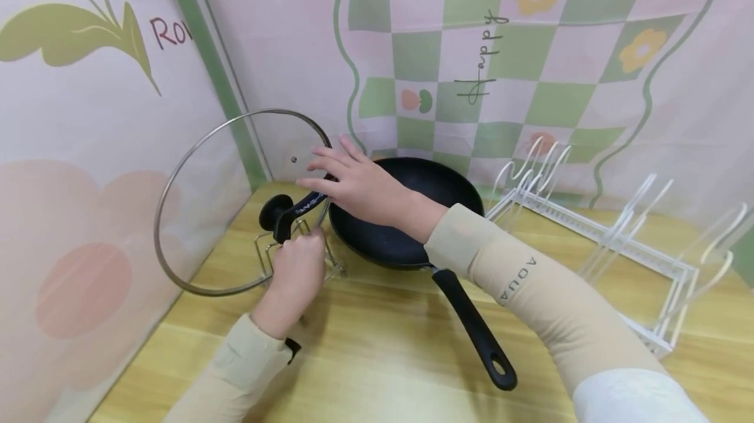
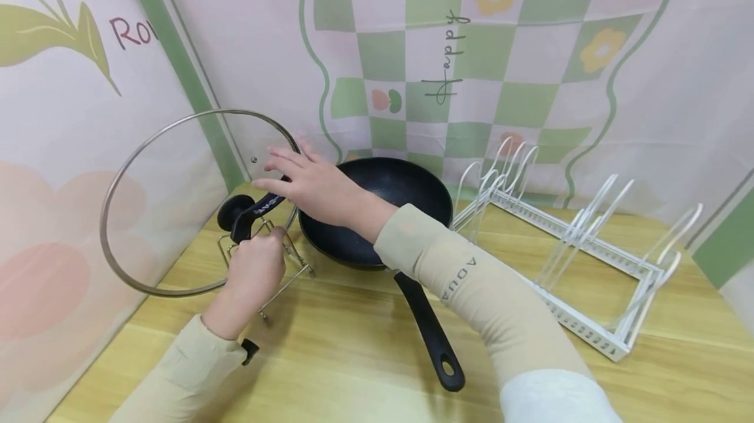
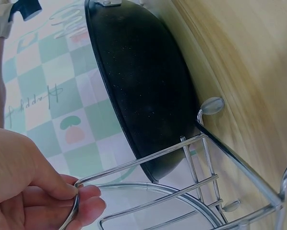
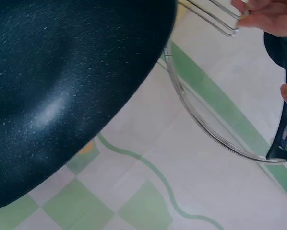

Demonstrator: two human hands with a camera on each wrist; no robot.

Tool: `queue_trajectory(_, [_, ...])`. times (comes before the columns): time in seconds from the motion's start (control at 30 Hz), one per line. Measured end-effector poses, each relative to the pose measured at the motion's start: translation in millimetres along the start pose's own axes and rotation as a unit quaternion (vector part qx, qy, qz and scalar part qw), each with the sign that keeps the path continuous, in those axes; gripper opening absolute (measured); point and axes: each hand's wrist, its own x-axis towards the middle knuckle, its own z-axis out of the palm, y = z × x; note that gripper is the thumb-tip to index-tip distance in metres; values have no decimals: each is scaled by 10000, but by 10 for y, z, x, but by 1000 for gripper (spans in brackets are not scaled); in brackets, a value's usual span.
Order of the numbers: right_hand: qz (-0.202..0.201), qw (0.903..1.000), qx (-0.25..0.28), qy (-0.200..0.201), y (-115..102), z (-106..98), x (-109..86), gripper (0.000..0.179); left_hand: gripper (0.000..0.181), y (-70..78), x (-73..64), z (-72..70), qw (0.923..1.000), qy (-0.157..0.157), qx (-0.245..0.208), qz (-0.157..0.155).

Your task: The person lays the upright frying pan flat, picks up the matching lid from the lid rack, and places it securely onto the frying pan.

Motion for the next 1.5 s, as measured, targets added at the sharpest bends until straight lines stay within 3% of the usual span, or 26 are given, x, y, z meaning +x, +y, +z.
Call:
queue_trajectory(0.27, [-856,9894,-1161,-163,23,115,-8,51,8,7,25,-21,9998,-188,-4,-110])
queue_trajectory(0.57, [-1402,9804,-1374,171,36,182,15,54,5,7,26,-11,9998,-155,116,-111])
queue_trajectory(1.27, [-1576,9751,-1450,583,62,215,34,58,11,17,23,-17,9995,198,246,-20])
queue_trajectory(1.5, [-1572,9740,-1508,620,55,237,43,58,10,11,27,-22,9998,114,160,-19])
